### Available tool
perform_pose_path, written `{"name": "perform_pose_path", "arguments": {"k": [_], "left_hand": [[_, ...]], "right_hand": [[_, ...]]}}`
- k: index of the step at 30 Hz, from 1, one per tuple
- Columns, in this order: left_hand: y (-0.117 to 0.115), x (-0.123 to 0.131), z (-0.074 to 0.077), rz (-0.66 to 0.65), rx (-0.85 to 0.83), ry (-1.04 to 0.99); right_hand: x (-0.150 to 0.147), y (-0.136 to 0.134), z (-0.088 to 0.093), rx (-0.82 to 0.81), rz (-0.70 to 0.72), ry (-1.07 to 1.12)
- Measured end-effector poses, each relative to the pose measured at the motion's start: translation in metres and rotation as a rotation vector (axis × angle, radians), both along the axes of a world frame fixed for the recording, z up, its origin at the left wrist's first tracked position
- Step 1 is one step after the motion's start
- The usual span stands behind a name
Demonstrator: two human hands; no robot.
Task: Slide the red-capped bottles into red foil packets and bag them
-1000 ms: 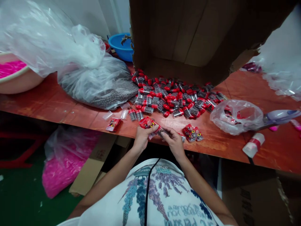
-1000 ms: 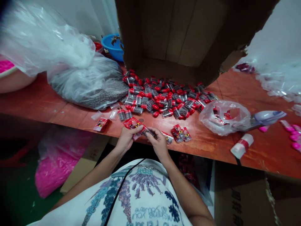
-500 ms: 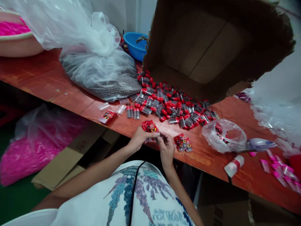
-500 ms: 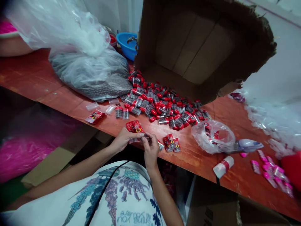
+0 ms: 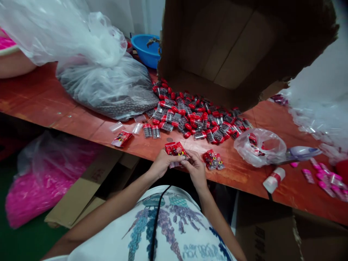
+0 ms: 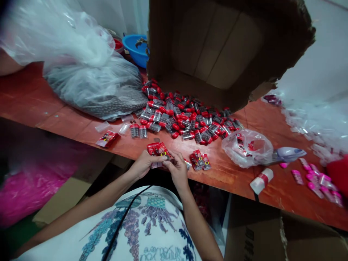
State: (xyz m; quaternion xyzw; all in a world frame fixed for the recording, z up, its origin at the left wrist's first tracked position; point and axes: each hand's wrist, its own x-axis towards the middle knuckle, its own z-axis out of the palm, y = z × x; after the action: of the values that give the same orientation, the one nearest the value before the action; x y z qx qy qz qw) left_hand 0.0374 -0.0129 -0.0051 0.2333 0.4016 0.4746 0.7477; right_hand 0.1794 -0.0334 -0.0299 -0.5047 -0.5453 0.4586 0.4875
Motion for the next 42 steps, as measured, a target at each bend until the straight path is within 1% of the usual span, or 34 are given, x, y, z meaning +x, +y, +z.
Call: {"name": "perform_pose_path", "arguments": {"k": [3, 5, 8, 10, 13, 15, 17, 19, 21, 23, 26, 29, 31, 34, 36, 37, 39, 42], "left_hand": [[-0.001, 0.005, -0.002, -0.029, -0.028, -0.025], [-0.002, 0.008, -0.007, -0.040, -0.038, -0.038], [0.000, 0.010, -0.015, -0.020, -0.087, -0.045], [0.002, 0.008, -0.019, 0.007, -0.161, -0.037], [0.005, 0.004, -0.020, 0.046, -0.237, -0.020], [0.006, 0.004, -0.019, 0.075, -0.233, -0.010], [0.006, 0.007, -0.017, 0.102, -0.203, -0.002], [0.006, 0.011, -0.016, 0.125, -0.153, 0.005], [0.005, 0.013, -0.016, 0.128, -0.099, 0.011], [0.005, 0.013, -0.016, 0.128, -0.063, 0.023], [0.003, 0.005, -0.017, 0.124, -0.029, 0.053], [0.001, -0.005, -0.019, 0.101, -0.017, 0.107], [0.001, -0.010, -0.021, 0.113, -0.024, 0.112], [0.004, -0.014, -0.023, 0.186, -0.066, 0.058], [0.009, -0.018, -0.025, 0.253, -0.129, 0.024], [0.012, -0.020, -0.026, 0.284, -0.165, 0.008], [0.018, -0.026, -0.026, 0.328, -0.238, -0.023], [0.024, -0.034, -0.023, 0.359, -0.323, -0.094]], "right_hand": [[0.001, -0.003, 0.001, -0.012, -0.043, -0.047], [0.004, -0.006, 0.001, -0.060, -0.053, -0.040], [0.019, -0.012, -0.004, -0.118, -0.090, -0.067], [0.037, -0.015, -0.008, -0.081, -0.162, -0.208], [0.062, -0.020, -0.010, 0.006, -0.253, -0.522], [0.067, -0.022, -0.006, 0.039, -0.297, -0.685], [0.059, -0.023, 0.000, 0.073, -0.318, -0.752], [0.041, -0.021, 0.006, 0.110, -0.253, -0.715], [0.021, -0.016, 0.009, 0.124, -0.131, -0.605], [0.006, -0.009, 0.009, 0.106, -0.047, -0.489], [-0.005, 0.002, 0.004, 0.071, -0.004, -0.436], [-0.006, 0.010, 0.003, 0.095, 0.041, -0.549], [-0.006, 0.014, 0.006, 0.129, 0.096, -0.645], [-0.006, 0.025, 0.012, 0.165, 0.210, -0.766], [-0.006, 0.039, 0.014, 0.164, 0.237, -0.851], [-0.006, 0.048, 0.014, 0.162, 0.221, -0.904], [-0.006, 0.067, 0.013, 0.156, 0.143, -1.034], [-0.009, 0.092, 0.007, 0.143, 0.056, -1.221]]}}
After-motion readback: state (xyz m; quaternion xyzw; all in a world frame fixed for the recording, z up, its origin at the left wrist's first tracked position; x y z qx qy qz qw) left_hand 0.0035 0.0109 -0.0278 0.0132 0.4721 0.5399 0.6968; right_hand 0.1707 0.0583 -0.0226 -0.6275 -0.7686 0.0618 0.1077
